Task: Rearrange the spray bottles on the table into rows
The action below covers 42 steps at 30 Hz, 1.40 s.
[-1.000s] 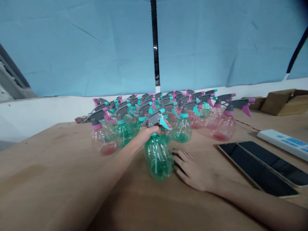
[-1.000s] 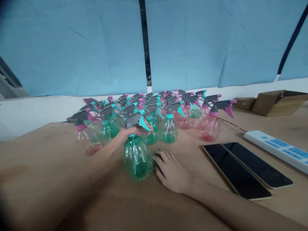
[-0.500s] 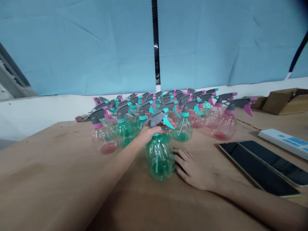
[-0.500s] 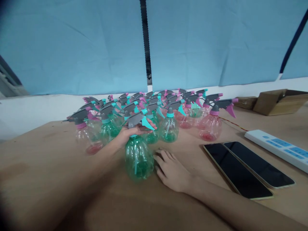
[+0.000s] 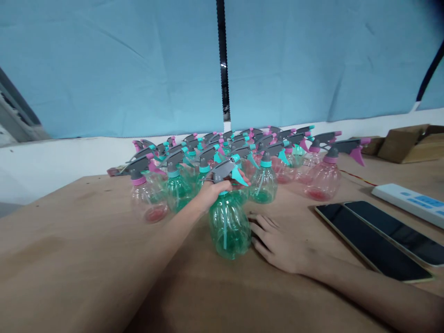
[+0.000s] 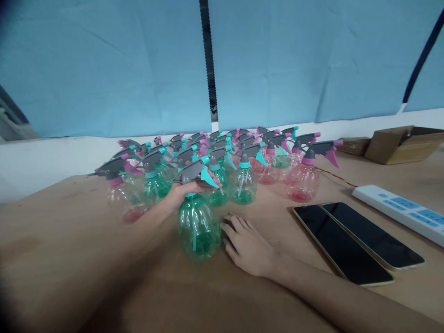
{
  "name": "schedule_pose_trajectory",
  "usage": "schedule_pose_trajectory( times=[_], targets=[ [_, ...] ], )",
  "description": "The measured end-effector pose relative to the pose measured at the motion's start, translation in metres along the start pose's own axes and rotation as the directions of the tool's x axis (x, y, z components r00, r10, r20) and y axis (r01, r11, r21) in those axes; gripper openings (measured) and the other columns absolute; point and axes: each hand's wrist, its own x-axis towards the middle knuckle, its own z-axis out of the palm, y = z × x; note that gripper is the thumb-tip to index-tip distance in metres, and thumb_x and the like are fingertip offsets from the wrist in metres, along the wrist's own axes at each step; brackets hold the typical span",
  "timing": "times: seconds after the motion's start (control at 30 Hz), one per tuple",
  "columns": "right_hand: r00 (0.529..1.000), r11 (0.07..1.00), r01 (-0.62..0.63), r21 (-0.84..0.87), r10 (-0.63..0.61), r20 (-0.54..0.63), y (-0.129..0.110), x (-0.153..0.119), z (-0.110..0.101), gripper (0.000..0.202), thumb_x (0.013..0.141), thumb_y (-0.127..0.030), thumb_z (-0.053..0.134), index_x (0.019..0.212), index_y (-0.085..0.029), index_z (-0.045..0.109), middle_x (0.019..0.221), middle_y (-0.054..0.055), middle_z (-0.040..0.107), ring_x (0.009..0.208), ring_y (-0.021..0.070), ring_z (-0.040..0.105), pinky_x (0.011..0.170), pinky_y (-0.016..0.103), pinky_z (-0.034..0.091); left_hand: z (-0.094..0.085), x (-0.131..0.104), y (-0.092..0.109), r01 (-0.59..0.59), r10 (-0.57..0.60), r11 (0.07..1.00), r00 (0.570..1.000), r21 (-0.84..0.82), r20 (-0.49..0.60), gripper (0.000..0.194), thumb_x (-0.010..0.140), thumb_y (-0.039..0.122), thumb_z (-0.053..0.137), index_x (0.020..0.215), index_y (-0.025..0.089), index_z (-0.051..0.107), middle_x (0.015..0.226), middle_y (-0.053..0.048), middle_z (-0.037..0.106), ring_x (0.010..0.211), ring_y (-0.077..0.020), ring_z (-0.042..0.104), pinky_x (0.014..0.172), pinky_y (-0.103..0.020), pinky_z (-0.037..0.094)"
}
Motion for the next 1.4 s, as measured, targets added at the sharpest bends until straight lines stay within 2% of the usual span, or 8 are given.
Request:
schedule_pose_trajectory(
  times=[0.07, 0.17, 0.27, 0.57, 0.77, 0.97, 1.27, 1.4],
  targets=[
    [1.0, 1.0, 0.002, -0.003, -0.002, 0.006, 0.0, 0.0, 0.0, 0.034, 0.085, -0.015, 0.042, 0.118, -0.011, 0.048, 0.12, 0.016, 0.047, 0.115, 0.0267, 0.043, 0.097, 0.046, 0.037, 0.004, -0.002, 0.006, 0.013, -0.009, 0.998, 0.998, 0.06, -0.065, 0.017, 0.053, 0.014, 0.056, 0.068, 0.015, 0.065, 0.065, -0.002, 0.065, 0.064, -0.0192, 0.063, 0.063, -0.033, 0.05],
    [1.0, 1.0, 0.003, -0.006, -0.003, 0.001, 0.0, 0.0, 0.0, 0.034, 0.085, -0.015, 0.041, 0.118, -0.01, 0.048, 0.119, 0.016, 0.048, 0.114, 0.0266, 0.044, 0.097, 0.046, 0.037, 0.01, -0.008, 0.016, 0.112, -0.085, 0.978, 0.985, 0.179, -0.152, 0.007, 0.054, 0.012, 0.056, 0.054, 0.014, 0.063, 0.057, -0.001, 0.062, 0.057, -0.0164, 0.059, 0.059, -0.03, 0.049],
    [1.0, 1.0, 0.008, 0.005, -0.008, -0.013, 0.001, 0.0, 0.0, 0.034, 0.085, -0.015, 0.043, 0.118, -0.012, 0.048, 0.119, 0.015, 0.048, 0.114, 0.0262, 0.044, 0.097, 0.046, 0.036, 0.012, -0.011, 0.022, 0.172, -0.143, 0.96, 0.98, 0.22, -0.142, 0.014, 0.058, 0.011, 0.054, 0.062, 0.013, 0.067, 0.065, -0.003, 0.066, 0.065, -0.0187, 0.061, 0.065, -0.031, 0.049],
    [0.999, 1.0, 0.004, -0.008, -0.004, -0.034, -0.001, 0.0, 0.0, 0.034, 0.086, -0.016, 0.041, 0.118, -0.013, 0.049, 0.117, 0.015, 0.05, 0.112, 0.0265, 0.046, 0.095, 0.047, 0.038, 0.003, -0.002, 0.006, 0.108, -0.103, 0.987, 0.994, 0.12, -0.041, 0.025, 0.058, 0.01, 0.053, 0.077, 0.013, 0.069, 0.082, -0.006, 0.07, 0.082, -0.0223, 0.065, 0.081, -0.036, 0.049],
    [1.0, 1.0, -0.001, -0.011, 0.001, -0.018, -0.001, 0.0, -0.002, 0.034, 0.085, -0.016, 0.042, 0.118, -0.012, 0.049, 0.119, 0.015, 0.05, 0.114, 0.0265, 0.046, 0.096, 0.046, 0.038, 0.005, -0.01, 0.006, 0.129, -0.127, 0.99, 0.991, 0.06, -0.042, 0.02, 0.063, 0.014, 0.052, 0.076, 0.013, 0.068, 0.082, -0.007, 0.07, 0.083, -0.0248, 0.065, 0.077, -0.038, 0.049],
    [0.999, 1.0, -0.002, -0.008, 0.001, -0.037, -0.001, 0.0, -0.001, 0.034, 0.085, -0.016, 0.042, 0.119, -0.014, 0.049, 0.118, 0.014, 0.05, 0.114, 0.0259, 0.045, 0.096, 0.046, 0.038, -0.001, 0.0, 0.004, 0.103, -0.107, 0.991, 0.993, 0.087, 0.04, 0.026, 0.058, 0.011, 0.053, 0.079, 0.013, 0.068, 0.09, -0.007, 0.069, 0.087, -0.0235, 0.064, 0.081, -0.036, 0.048],
    [1.0, 1.0, 0.01, 0.006, -0.01, -0.026, 0.001, 0.0, 0.0, 0.034, 0.085, -0.016, 0.041, 0.119, -0.015, 0.048, 0.119, 0.014, 0.05, 0.115, 0.0264, 0.045, 0.096, 0.047, 0.038, 0.001, -0.008, 0.005, 0.162, -0.15, 0.976, 0.985, 0.144, -0.089, 0.022, 0.064, 0.016, 0.052, 0.077, 0.012, 0.069, 0.08, -0.007, 0.069, 0.078, -0.0211, 0.064, 0.075, -0.034, 0.049],
    [0.999, 1.0, 0.015, 0.015, -0.015, -0.04, 0.001, 0.0, 0.0, 0.034, 0.085, -0.017, 0.04, 0.118, -0.016, 0.048, 0.119, 0.014, 0.05, 0.115, 0.0267, 0.044, 0.096, 0.048, 0.038, 0.003, -0.006, 0.004, 0.065, -0.054, 0.991, 0.994, 0.116, -0.096, 0.02, 0.055, 0.018, 0.054, 0.071, 0.013, 0.066, 0.067, -0.005, 0.066, 0.066, -0.0215, 0.064, 0.063, -0.035, 0.05]
  ],
)
